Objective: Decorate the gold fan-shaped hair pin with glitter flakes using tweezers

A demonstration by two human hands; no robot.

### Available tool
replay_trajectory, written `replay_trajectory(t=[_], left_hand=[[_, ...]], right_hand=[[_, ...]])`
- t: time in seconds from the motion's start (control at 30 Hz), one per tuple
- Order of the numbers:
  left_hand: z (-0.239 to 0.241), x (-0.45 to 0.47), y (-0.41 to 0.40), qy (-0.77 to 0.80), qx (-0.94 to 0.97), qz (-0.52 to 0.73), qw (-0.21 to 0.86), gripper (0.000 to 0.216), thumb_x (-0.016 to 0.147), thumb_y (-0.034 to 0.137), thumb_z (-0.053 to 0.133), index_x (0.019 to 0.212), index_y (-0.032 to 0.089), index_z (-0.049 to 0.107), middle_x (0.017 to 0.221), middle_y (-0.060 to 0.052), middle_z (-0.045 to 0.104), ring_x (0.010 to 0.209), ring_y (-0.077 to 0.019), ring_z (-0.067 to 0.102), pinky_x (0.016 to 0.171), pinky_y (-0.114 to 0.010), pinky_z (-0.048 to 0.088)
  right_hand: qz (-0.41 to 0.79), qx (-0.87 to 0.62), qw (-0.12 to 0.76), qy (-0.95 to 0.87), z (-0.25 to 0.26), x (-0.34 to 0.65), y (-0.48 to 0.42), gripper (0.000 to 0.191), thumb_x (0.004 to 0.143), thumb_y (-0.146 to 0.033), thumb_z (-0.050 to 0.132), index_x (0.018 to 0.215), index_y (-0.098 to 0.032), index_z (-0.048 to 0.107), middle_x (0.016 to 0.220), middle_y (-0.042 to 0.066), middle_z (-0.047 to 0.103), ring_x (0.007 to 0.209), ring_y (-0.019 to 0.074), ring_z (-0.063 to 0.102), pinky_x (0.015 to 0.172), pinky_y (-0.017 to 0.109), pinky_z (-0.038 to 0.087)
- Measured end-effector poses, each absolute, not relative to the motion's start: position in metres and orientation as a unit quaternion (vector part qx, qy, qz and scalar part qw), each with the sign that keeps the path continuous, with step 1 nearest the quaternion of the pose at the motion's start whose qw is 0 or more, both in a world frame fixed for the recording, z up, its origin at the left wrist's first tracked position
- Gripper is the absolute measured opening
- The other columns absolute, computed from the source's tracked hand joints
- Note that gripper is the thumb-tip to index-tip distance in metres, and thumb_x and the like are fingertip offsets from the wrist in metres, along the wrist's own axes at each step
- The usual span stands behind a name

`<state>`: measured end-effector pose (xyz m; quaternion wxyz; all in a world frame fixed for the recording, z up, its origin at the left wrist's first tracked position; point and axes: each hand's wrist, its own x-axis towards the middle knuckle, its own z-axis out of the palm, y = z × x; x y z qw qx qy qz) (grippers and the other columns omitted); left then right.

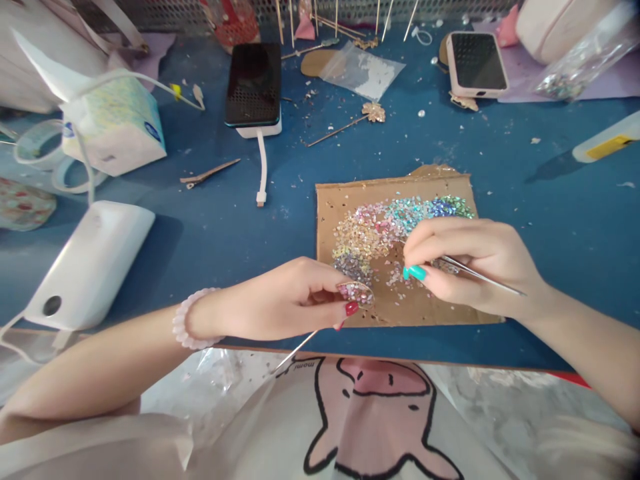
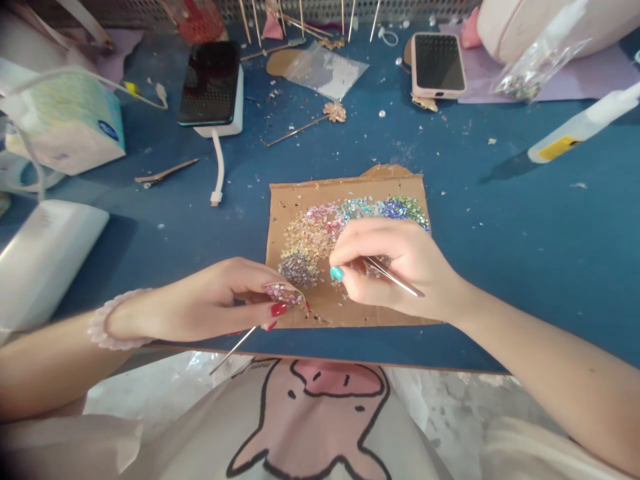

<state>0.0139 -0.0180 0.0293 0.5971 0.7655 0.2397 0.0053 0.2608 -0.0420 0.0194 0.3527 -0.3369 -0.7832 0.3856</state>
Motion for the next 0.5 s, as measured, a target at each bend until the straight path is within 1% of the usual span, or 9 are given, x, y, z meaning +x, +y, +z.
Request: replay_trajectory(t=[0.2, 0.37, 0.5], left_hand=[[0.0291, 0.0142, -0.0184, 0.242, 0.762, 0.004, 0.601, 0.019, 0.091, 0.016, 0.047, 0.074, 0.015, 0.054, 0.067, 0.002, 0.054, 0.058, -0.0086, 0.049, 0.052, -0.018, 0.036], [0.0278, 0.0148, -0.0179, 0.24, 0.763, 0.005, 0.6, 0.019, 0.091, 0.016, 0.047, 0.074, 0.014, 0.054, 0.067, 0.002, 0.054, 0.059, -0.009, 0.05, 0.053, -0.019, 0.037], [0.0267, 0.0136, -0.0176, 0.242, 0.764, 0.004, 0.598, 0.019, 0.092, 0.018, 0.047, 0.076, 0.014, 0.056, 0.069, 0.001, 0.056, 0.061, -0.0096, 0.052, 0.053, -0.019, 0.037]], right_hand=[[0.401, -0.334, 0.349, -0.778, 0.0199, 0.2607, -0.0421, 0.011, 0.082, -0.014, 0.055, 0.078, -0.022, 0.063, 0.072, 0.0, 0.061, 0.062, 0.0103, 0.055, 0.054, 0.025, 0.042], [0.412, -0.338, 0.34, -0.775, 0.0182, 0.2611, -0.0412, 0.009, 0.082, -0.015, 0.056, 0.078, -0.021, 0.061, 0.071, 0.0, 0.06, 0.066, 0.0114, 0.055, 0.059, 0.027, 0.044], [0.418, -0.345, 0.327, -0.774, 0.0205, 0.2596, -0.0409, 0.01, 0.08, -0.014, 0.057, 0.073, -0.021, 0.057, 0.07, -0.001, 0.057, 0.066, 0.0117, 0.053, 0.059, 0.027, 0.043]])
